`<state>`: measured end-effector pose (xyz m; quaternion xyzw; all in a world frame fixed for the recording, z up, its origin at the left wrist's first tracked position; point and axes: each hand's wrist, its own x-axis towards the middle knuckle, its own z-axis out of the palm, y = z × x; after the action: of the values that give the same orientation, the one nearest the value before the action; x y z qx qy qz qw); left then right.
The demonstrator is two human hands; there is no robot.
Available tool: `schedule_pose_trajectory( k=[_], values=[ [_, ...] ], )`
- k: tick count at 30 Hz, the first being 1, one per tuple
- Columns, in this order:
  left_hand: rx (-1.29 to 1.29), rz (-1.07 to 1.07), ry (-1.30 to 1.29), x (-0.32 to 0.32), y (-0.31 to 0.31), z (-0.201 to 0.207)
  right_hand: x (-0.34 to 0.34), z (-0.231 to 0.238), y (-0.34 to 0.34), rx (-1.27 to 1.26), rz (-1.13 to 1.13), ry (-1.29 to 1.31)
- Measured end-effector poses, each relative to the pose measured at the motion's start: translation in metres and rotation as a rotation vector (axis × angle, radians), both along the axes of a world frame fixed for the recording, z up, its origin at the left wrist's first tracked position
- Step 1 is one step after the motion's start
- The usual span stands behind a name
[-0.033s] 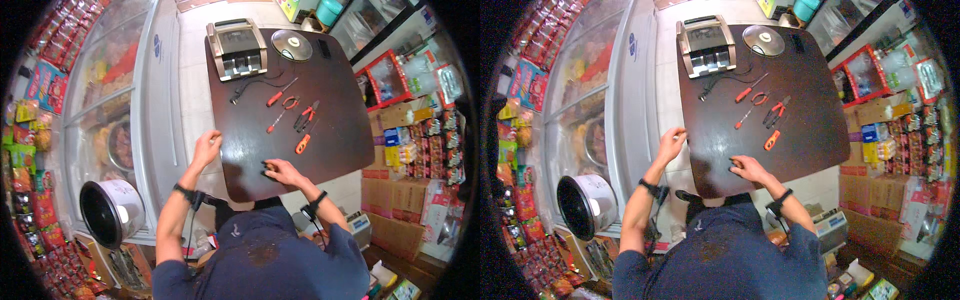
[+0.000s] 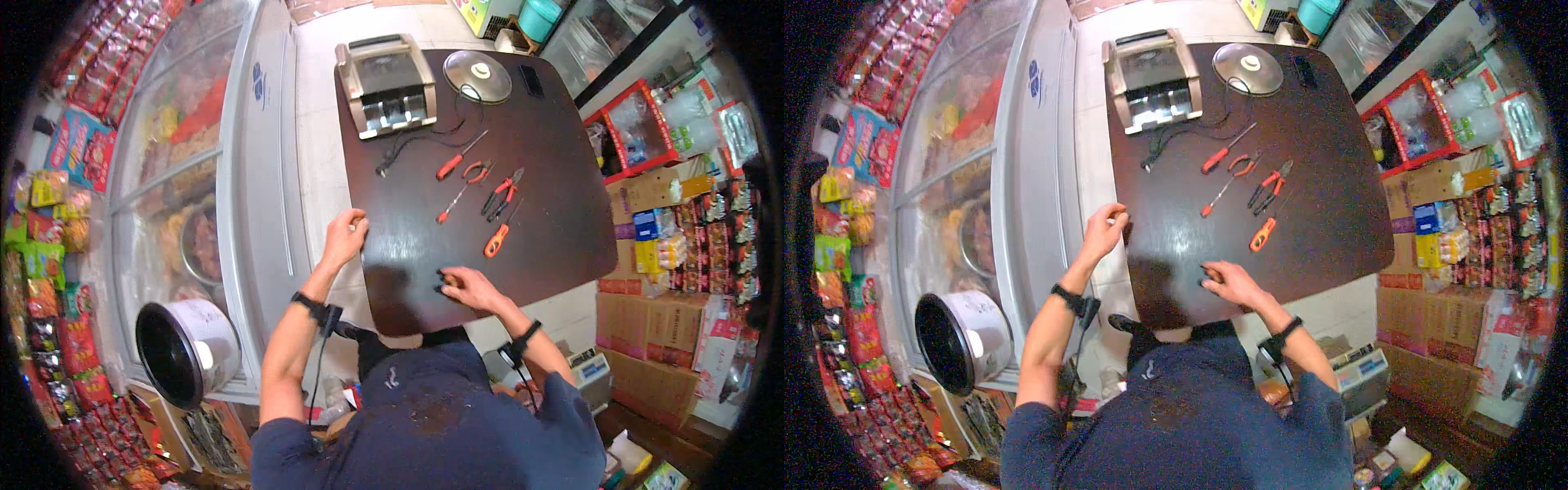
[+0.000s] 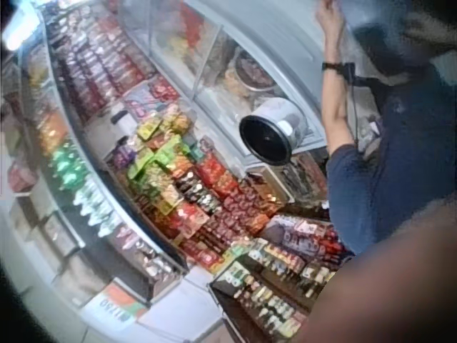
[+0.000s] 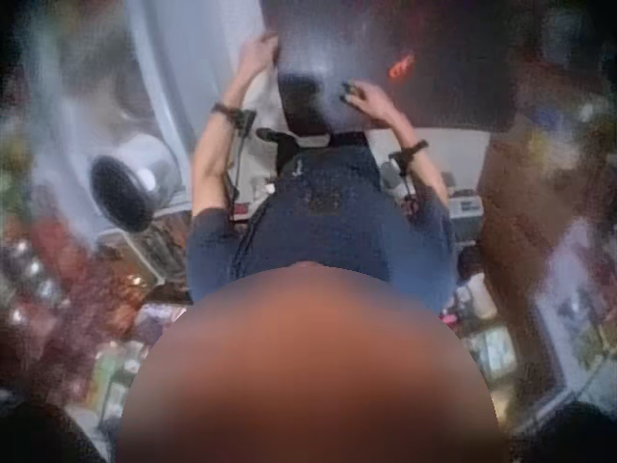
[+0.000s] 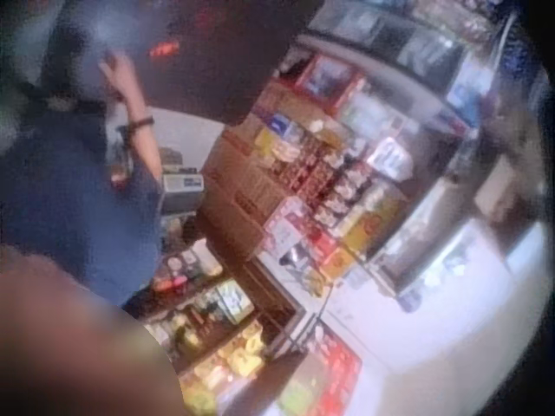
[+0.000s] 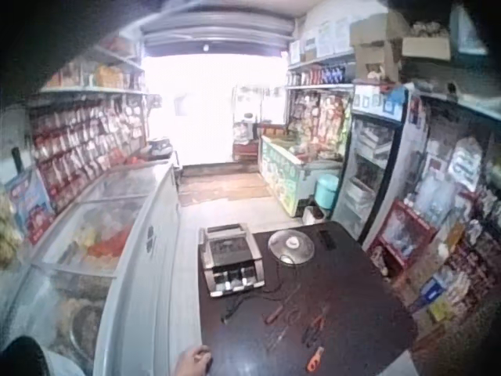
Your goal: The person disassembles a rice cooker by prying off the bottom cover with a screwdriver, removes the inner pot, rinses it with water, and places it back into the cooker. They then plug in the cooker and handle a money-counting machine on the counter.
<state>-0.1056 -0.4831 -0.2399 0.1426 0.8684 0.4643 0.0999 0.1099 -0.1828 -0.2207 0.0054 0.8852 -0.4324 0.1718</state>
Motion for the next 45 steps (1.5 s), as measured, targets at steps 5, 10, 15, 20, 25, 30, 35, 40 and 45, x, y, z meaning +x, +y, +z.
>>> schedule_pose_trajectory(
  k=[5,10,15,20,25,30,35,40,45],
  values=[
    [-0.219,0.117,0.155,-0.101,0.106,-0.059,0.046,0.009,0.081,-0.053,-0.273,-0.142],
    [-0.569,0.044,0.077,-0.125,0.145,-0.070,0.066,0.011,0.115,-0.041,-0.326,-0.129],
    [0.005,0.144,-0.285,-0.086,0.121,-0.005,0.026,0.011,0.112,-0.126,-0.224,-0.025],
    [0.380,0.221,-0.096,-0.002,0.045,0.123,-0.088,0.032,0.067,-0.019,-0.108,0.484],
    [0.524,0.231,0.127,0.109,-0.030,0.224,-0.167,0.083,-0.028,0.047,0.315,0.766],
    [0.825,0.407,0.302,0.231,-0.083,0.266,-0.124,0.065,-0.144,-0.052,1.144,0.286],
    [1.274,0.656,0.735,0.382,-0.165,0.303,-0.052,0.023,-0.189,0.055,1.299,0.381],
    [1.024,0.888,0.865,0.489,-0.202,0.288,-0.026,0.012,-0.234,0.088,1.343,0.553],
    [1.082,1.075,1.128,0.600,-0.215,0.283,0.000,0.002,-0.278,0.157,1.556,0.585]
  ],
)
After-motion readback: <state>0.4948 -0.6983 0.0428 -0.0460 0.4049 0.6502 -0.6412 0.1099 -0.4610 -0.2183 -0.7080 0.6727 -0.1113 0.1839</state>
